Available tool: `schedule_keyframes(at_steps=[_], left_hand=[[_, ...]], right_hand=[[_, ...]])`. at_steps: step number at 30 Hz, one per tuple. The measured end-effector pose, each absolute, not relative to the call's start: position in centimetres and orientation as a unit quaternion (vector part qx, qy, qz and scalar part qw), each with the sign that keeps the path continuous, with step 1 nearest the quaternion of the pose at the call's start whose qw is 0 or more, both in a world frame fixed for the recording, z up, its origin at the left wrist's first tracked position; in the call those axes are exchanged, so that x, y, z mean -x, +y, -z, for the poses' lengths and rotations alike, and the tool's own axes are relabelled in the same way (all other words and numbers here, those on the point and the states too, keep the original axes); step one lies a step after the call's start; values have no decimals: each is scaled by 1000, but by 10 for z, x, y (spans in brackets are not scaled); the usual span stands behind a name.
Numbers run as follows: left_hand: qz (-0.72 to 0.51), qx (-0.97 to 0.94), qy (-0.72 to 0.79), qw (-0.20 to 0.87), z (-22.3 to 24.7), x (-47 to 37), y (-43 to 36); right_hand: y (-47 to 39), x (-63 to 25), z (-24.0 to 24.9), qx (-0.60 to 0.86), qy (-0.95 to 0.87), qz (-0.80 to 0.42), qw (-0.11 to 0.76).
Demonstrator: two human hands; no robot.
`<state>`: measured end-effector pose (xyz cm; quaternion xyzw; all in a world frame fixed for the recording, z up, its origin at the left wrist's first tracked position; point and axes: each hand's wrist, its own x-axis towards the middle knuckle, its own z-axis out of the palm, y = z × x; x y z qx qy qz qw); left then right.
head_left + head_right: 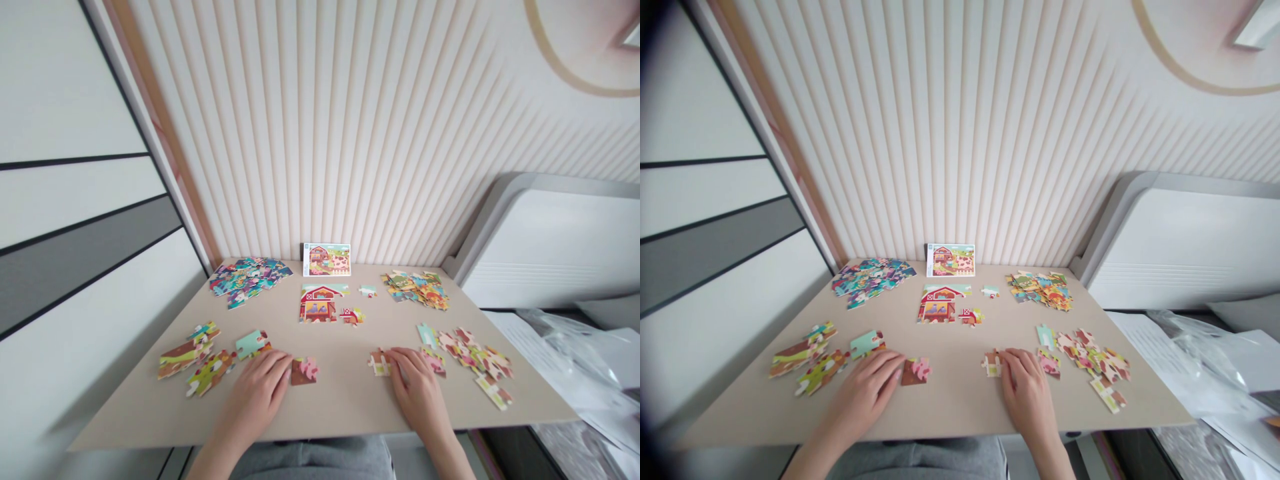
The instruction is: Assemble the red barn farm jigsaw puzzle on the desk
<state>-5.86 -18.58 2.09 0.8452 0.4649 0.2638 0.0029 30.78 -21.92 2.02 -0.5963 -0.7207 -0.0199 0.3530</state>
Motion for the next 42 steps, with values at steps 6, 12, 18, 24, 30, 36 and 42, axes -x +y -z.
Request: schedule_keyframes(at_steps=[6, 12, 18, 24, 30, 36, 42], left_hand=[[-260, -848, 461, 9, -20, 60, -185], [-259, -848, 461, 15, -22, 59, -186], [-270, -844, 462, 11, -24, 58, -187], [-271, -844, 463, 16, -24, 58, -186], [-273, -842, 465, 15, -26, 57, -187], [-260, -845, 468, 24, -25, 57, -188], [-263, -847, 461, 22, -24, 58, -186]], right_hand=[[-219, -309, -18, 593, -725, 20, 349], [-220, -309, -21, 593, -726, 21, 349], [-219, -309, -20, 597, -724, 31, 345], [-219, -309, -19, 598, -725, 29, 342], [-220, -309, -20, 600, -722, 21, 344], [-221, -311, -17, 597, -722, 8, 351], [-182, -314, -36, 595, -755, -29, 275]])
